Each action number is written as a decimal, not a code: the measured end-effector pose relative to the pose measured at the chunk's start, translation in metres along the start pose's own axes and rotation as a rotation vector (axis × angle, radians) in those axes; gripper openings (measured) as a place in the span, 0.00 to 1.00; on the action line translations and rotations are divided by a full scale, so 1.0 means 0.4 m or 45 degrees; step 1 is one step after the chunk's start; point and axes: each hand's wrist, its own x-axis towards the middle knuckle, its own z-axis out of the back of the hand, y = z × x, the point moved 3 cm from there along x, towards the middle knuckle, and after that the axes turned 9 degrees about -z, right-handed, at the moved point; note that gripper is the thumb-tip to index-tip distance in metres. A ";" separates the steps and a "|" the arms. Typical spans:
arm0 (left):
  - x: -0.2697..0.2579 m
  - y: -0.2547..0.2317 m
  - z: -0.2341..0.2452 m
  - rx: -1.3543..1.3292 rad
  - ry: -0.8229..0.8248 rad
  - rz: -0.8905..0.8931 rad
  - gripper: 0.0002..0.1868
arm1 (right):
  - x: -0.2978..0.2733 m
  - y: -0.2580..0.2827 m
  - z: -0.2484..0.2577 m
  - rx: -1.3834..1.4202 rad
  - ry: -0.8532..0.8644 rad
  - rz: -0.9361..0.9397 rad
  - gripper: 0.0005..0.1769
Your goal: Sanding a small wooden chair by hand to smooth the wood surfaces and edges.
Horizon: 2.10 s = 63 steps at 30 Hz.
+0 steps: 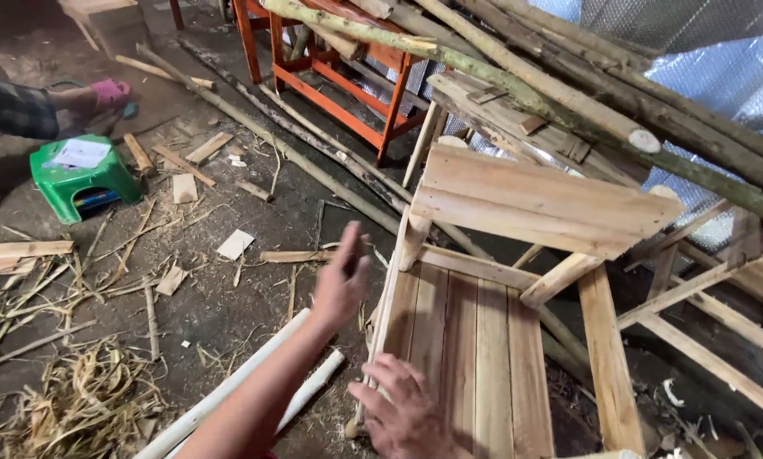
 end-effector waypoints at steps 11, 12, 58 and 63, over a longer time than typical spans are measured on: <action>0.269 0.154 -0.182 -0.504 0.020 -0.156 0.33 | 0.004 -0.028 -0.035 0.263 -0.278 0.227 0.22; 0.242 0.144 -0.172 -0.527 0.039 -0.155 0.33 | 0.007 -0.020 -0.029 0.275 -0.247 0.270 0.23; -0.548 0.057 -0.128 0.511 -0.315 0.032 0.13 | -0.211 -0.308 0.421 -0.686 0.357 -1.022 0.33; -0.574 0.179 -0.145 0.419 0.040 -0.063 0.24 | -0.210 -0.289 0.427 -0.751 0.245 -0.933 0.35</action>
